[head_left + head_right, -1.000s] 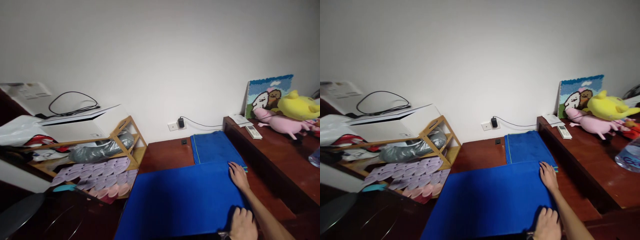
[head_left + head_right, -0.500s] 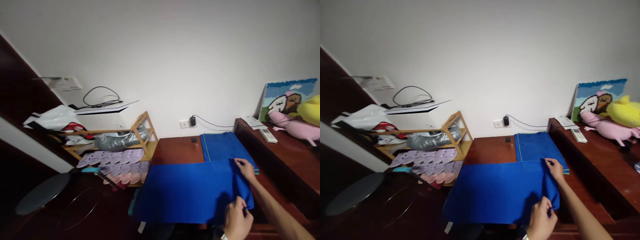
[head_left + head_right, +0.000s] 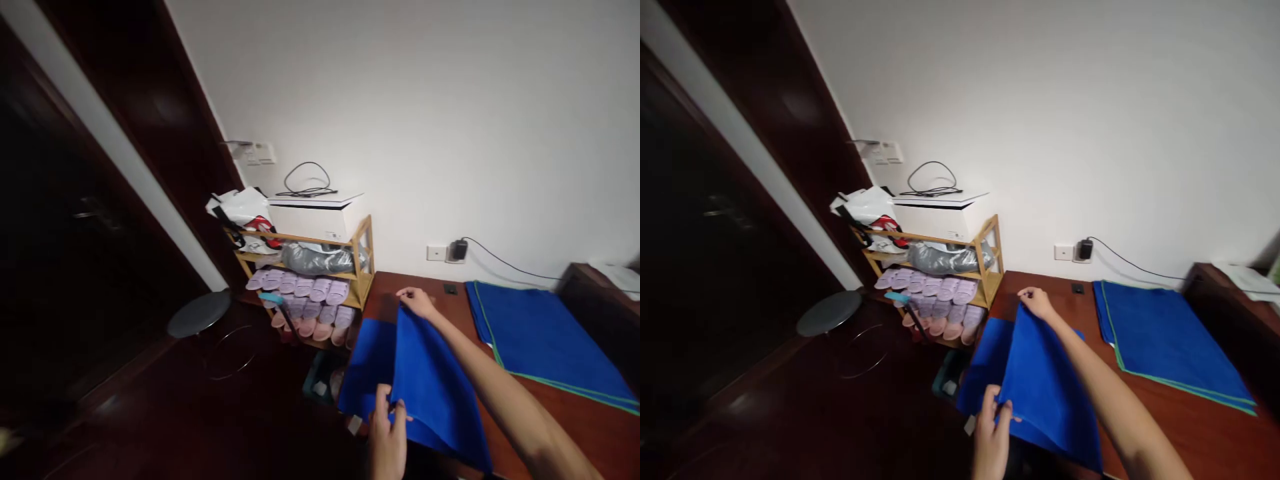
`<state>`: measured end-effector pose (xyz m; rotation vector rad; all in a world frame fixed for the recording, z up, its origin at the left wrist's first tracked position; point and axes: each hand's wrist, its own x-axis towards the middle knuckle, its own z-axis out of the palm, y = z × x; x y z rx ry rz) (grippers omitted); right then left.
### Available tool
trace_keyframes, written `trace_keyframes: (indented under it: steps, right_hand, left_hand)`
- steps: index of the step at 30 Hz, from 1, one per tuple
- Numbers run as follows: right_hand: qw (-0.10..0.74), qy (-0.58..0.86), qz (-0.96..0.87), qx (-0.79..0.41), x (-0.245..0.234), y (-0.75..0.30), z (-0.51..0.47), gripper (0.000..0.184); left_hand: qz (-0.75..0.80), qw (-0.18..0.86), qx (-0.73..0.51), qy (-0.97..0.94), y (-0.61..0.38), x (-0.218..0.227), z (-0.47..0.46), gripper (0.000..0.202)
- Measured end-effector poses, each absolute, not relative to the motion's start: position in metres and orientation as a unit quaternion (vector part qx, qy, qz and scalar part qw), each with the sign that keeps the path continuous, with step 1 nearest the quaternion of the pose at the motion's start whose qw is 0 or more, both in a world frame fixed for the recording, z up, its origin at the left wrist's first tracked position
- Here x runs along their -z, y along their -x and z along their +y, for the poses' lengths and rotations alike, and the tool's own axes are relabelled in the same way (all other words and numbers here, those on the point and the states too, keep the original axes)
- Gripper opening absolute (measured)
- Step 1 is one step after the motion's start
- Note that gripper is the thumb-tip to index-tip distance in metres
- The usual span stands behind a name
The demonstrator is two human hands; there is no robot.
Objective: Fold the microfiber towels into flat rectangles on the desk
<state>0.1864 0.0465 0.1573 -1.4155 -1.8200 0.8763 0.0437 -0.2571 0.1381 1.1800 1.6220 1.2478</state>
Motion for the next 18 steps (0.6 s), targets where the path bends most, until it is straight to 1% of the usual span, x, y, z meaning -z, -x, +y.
trace_keyframes:
  steps: [1, 3, 5, 7, 8, 10, 13, 15, 18]
  right_hand:
    - [0.303, 0.536, -0.715, -0.332, -0.156, -0.153, 0.05, 0.023]
    - [0.245, 0.527, -0.748, -0.321, -0.149, -0.099, 0.049, 0.023]
    - [0.19, 0.523, -0.774, -0.302, -0.136, -0.064, 0.04, 0.022]
    - [0.155, 0.525, -0.792, -0.272, -0.121, -0.048, 0.027, 0.012]
    - [0.145, 0.528, -0.798, -0.254, -0.115, -0.045, 0.021, 0.008]
    - [0.135, 0.532, -0.807, -0.218, -0.104, -0.045, 0.011, 0.017]
    - [0.124, 0.521, -0.824, -0.185, -0.097, -0.048, 0.007, 0.032]
    - [0.108, 0.514, -0.832, -0.179, -0.095, -0.047, 0.01, 0.035]
    - [0.08, 0.507, -0.838, -0.186, -0.095, -0.044, 0.018, 0.027]
  left_hand:
    - [0.666, 0.349, -0.484, -0.448, -0.022, -0.129, -0.257, 0.03]
    - [0.725, 0.273, -0.458, -0.436, 0.017, -0.103, -0.254, 0.034]
    - [0.769, 0.183, -0.426, -0.44, 0.05, -0.07, -0.249, 0.032]
    - [0.79, 0.116, -0.411, -0.439, 0.074, -0.037, -0.245, 0.029]
    - [0.794, 0.1, -0.413, -0.434, 0.082, -0.022, -0.244, 0.031]
    - [0.794, 0.092, -0.428, -0.421, 0.092, 0.0, -0.242, 0.037]
    - [0.788, 0.103, -0.435, -0.423, 0.095, 0.013, -0.244, 0.04]
    - [0.787, 0.103, -0.427, -0.433, 0.093, 0.013, -0.247, 0.036]
    - [0.787, 0.107, -0.425, -0.434, 0.088, 0.008, -0.252, 0.033]
